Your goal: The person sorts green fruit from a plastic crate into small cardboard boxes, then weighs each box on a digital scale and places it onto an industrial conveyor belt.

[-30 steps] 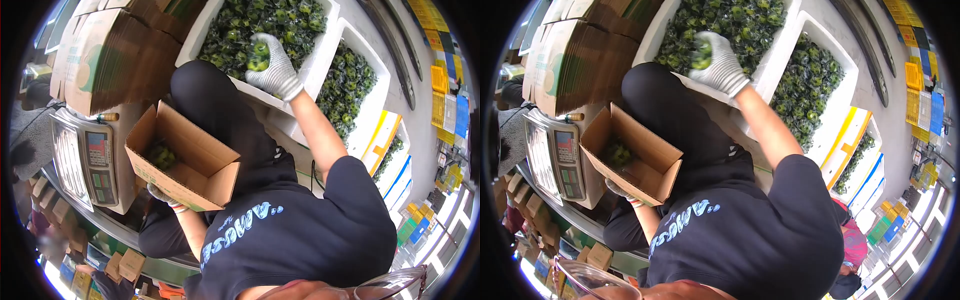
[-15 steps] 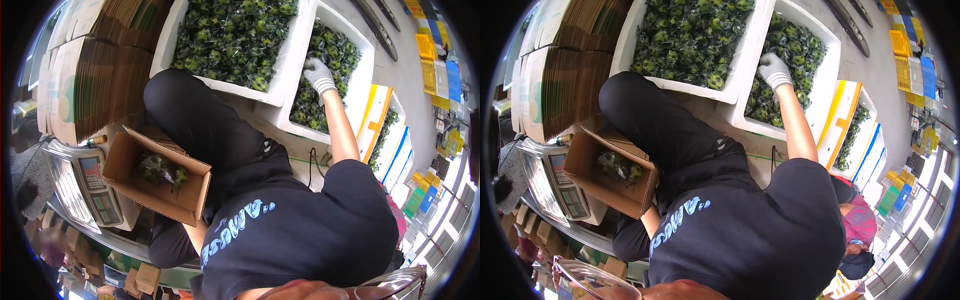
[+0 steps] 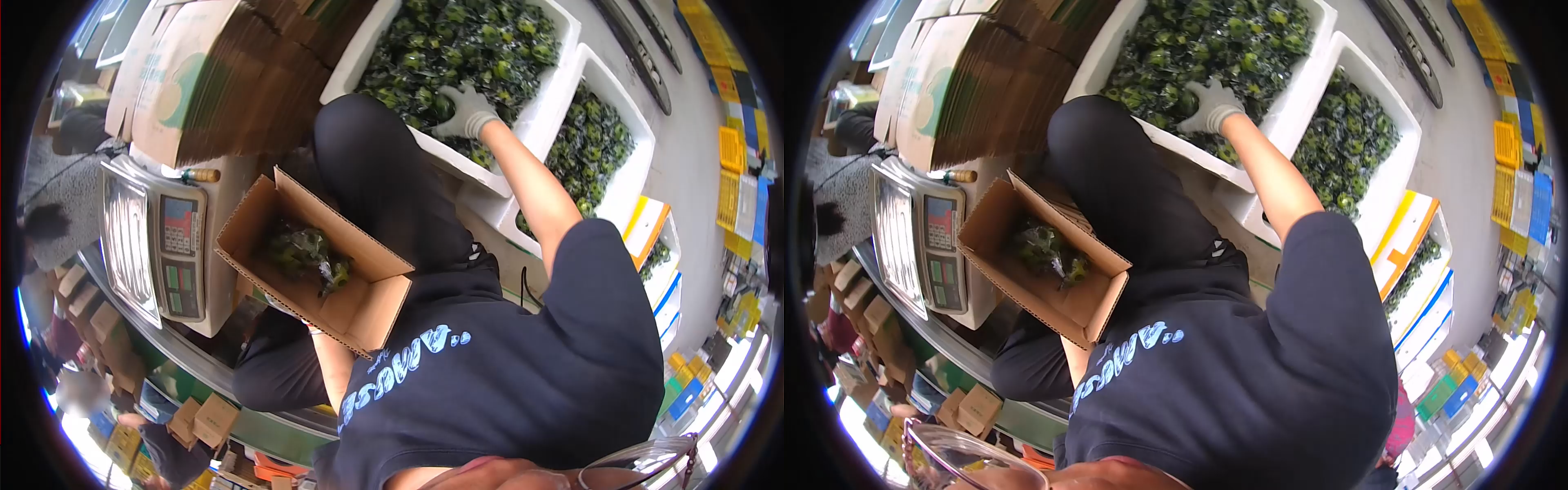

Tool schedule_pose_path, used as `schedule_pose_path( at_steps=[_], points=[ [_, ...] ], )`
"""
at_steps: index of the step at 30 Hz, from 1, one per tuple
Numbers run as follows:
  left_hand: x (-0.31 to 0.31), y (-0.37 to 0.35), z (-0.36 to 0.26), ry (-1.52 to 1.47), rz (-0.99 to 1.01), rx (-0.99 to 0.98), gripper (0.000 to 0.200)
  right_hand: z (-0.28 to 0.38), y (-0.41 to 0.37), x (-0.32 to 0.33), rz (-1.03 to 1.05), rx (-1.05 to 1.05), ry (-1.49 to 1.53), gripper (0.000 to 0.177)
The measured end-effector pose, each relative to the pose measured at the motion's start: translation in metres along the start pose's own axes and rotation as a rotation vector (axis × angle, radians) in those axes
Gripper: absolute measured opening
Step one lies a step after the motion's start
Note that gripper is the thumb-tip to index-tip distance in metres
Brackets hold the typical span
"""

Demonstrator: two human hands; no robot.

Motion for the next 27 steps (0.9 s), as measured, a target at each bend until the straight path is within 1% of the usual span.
schedule_pose_path(
  at_steps=[1,3,4,7,8,11,12,13,15,16,17,19,20,23,24,25,27],
  points=[
    [0.001,-0.001,-0.002,-0.006,-0.008,-0.009,0.078,0.009,-0.008,-0.003,0.081,0.044,-0.031,0.088],
    [0.001,-0.001,-0.003,-0.013,-0.013,-0.022,0.078,0.013,-0.017,-0.014,0.085,-0.021,-0.172,0.077],
    [0.004,-0.001,-0.002,-0.021,-0.019,-0.031,0.078,0.012,-0.022,-0.01,0.08,-0.056,-0.168,0.079],
    [0.008,-0.001,-0.007,-0.029,-0.025,-0.047,0.079,0.006,-0.015,0.005,-0.031,-0.192,-0.159,0.085],
    [0.01,-0.001,-0.01,-0.032,-0.024,-0.056,0.079,0.005,-0.008,0.006,0.073,-0.18,-0.167,0.091],
    [0.014,-0.001,-0.009,-0.041,-0.024,-0.067,0.08,0.006,0.001,0.005,0.18,-0.148,-0.239,0.095],
    [0.015,0.001,-0.007,-0.044,-0.022,-0.067,0.08,0.004,0.001,0.006,0.254,-0.124,-0.218,0.099],
    [0.015,0.002,-0.004,-0.055,-0.018,-0.071,0.08,0.007,0.002,0.003,0.35,-0.126,-0.273,0.106],
    [0.016,0.003,0.0,-0.062,-0.021,-0.072,0.081,-0.008,0.016,-0.021,0.521,-0.135,-0.196,0.112],
    [0.017,0.003,0.001,-0.065,-0.024,-0.072,0.081,-0.012,0.022,-0.025,0.567,-0.148,-0.184,0.116],
    [0.018,0.003,0.001,-0.073,-0.018,-0.073,0.081,-0.02,0.037,-0.036,0.586,-0.108,-0.153,0.116],
    [0.019,0.003,-0.003,-0.084,-0.001,-0.077,0.081,-0.011,0.04,-0.043,0.635,-0.026,-0.088,0.114],
    [0.019,0.003,-0.001,-0.094,0.011,-0.079,0.082,-0.019,0.042,-0.036,0.637,-0.034,-0.147,0.109],
    [0.015,0.006,0.001,-0.092,0.009,-0.077,0.082,-0.008,0.018,-0.016,0.596,0.008,-0.143,0.103],
    [0.008,0.008,-0.001,-0.007,-0.068,-0.078,0.088,-0.011,0.017,-0.015,0.483,0.047,-0.2,0.097],
    [0.005,0.008,-0.002,-0.028,-0.045,-0.075,0.086,-0.005,0.001,-0.004,0.415,0.069,-0.211,0.091],
    [0.004,0.004,-0.004,-0.066,-0.009,-0.068,0.083,-0.009,-0.014,0.022,0.261,0.083,0.087,0.082]
  ],
)
Point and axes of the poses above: each hand's wrist, its own y-axis towards the middle knuckle, its own x-axis out of the back of the hand, z = x × y, the point moved 6 cm from there along y, towards the middle knuckle, and after that the axes turned 7 degrees about z, right-handed, at the moved point
